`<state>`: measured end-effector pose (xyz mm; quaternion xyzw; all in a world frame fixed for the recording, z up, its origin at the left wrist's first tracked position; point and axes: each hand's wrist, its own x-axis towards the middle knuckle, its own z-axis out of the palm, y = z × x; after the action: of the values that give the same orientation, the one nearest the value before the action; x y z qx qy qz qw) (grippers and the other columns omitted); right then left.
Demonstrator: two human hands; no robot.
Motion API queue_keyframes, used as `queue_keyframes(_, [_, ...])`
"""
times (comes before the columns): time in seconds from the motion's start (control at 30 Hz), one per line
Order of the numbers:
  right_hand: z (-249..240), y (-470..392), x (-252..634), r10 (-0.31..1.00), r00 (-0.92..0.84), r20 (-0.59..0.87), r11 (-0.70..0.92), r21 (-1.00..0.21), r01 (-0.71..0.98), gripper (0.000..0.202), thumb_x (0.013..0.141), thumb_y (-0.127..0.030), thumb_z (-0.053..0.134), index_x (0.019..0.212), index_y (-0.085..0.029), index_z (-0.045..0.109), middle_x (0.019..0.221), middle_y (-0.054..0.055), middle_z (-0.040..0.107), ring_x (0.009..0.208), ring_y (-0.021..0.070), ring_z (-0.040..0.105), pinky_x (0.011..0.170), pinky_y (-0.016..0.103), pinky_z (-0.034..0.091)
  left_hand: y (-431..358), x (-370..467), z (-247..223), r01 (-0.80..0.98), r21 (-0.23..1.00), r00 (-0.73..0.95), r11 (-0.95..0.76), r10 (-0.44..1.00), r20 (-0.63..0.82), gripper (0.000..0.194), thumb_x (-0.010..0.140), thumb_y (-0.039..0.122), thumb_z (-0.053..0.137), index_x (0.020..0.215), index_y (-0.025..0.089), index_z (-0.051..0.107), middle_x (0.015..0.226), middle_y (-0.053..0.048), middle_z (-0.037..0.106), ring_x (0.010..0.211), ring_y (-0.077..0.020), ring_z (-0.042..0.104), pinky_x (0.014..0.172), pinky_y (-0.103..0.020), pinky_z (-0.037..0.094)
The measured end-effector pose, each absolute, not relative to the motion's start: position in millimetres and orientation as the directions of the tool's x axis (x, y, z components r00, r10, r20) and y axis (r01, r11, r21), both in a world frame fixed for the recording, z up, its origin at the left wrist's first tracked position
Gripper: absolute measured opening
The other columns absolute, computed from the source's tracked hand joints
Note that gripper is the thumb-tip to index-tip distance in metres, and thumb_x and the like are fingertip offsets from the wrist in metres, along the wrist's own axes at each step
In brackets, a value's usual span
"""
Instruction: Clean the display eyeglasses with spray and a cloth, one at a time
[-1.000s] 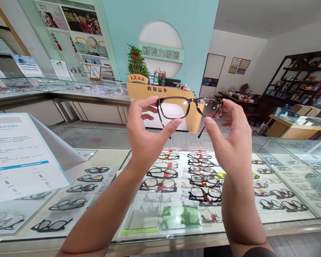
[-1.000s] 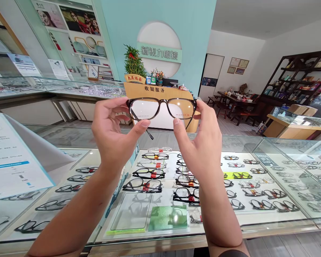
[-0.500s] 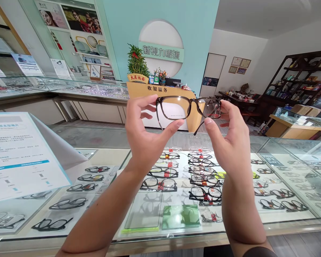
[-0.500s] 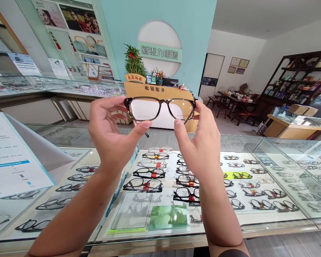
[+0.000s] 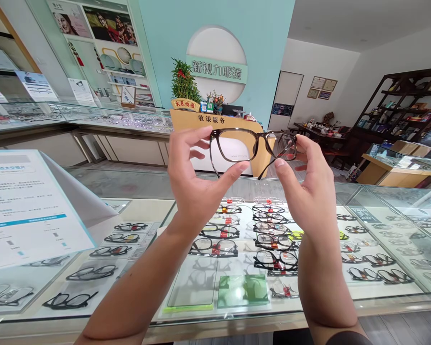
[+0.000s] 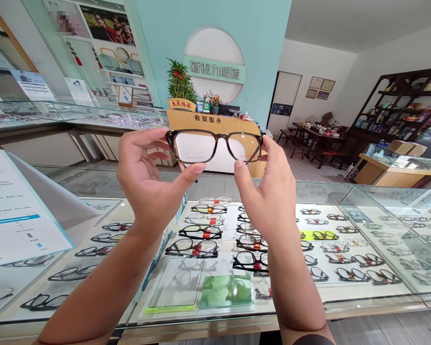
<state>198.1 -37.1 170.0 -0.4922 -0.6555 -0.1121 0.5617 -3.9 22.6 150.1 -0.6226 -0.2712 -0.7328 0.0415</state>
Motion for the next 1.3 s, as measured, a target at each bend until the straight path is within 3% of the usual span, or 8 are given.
queue_keyframes(0.63, [168.2,-33.3,198.5,0.558,0.102,0.823,0.501,-0.432,0.75,0.047,0.107,-0.049,0.061,0.149,-0.029,0.061,0.142,0.014,0.074,0.128,0.0336,0.071,0.104,0.058,0.061,21.8,-5.1,149.5,0.441,0.29,-0.219,-0.849,0.212,0.953,0.068,0.081,0.065,0.094,0.135,0.037,0.064,0.131,-0.008,0.067,0.126,-0.0346,0.068,0.095,-0.056,0.061])
queue_keyframes(0.83, [167.3,-32.0,199.6,0.547,0.087,0.832,0.511,-0.415,0.753,0.046,0.107,-0.048,0.06,0.149,-0.029,0.061,0.141,0.014,0.074,0.126,0.033,0.072,0.103,0.057,0.062,25.9,-7.9,149.2,0.46,0.262,-0.2,-0.848,0.189,0.961,0.076,0.077,0.073,0.093,0.136,0.035,0.065,0.13,-0.009,0.068,0.123,-0.0357,0.068,0.091,-0.056,0.062])
queue_keyframes(1.1, [166.6,-31.0,199.8,0.559,0.093,0.824,0.52,-0.435,0.735,0.046,0.106,-0.047,0.061,0.148,-0.029,0.061,0.139,0.014,0.075,0.122,0.032,0.073,0.101,0.057,0.062,26.4,-8.4,148.0,0.392,0.309,-0.202,-0.866,0.247,0.948,0.082,0.072,0.072,0.097,0.138,0.037,0.063,0.138,-0.01,0.063,0.134,-0.038,0.062,0.099,-0.059,0.06])
queue_keyframes(1.3, [168.5,-32.2,198.3,0.564,0.105,0.819,0.521,-0.451,0.724,0.046,0.105,-0.047,0.064,0.146,-0.028,0.062,0.14,0.014,0.075,0.122,0.0314,0.073,0.101,0.054,0.062,26.7,-8.4,148.7,0.443,0.269,-0.209,-0.855,0.193,0.959,0.078,0.075,0.073,0.094,0.136,0.036,0.064,0.132,-0.009,0.066,0.125,-0.0352,0.067,0.095,-0.057,0.062])
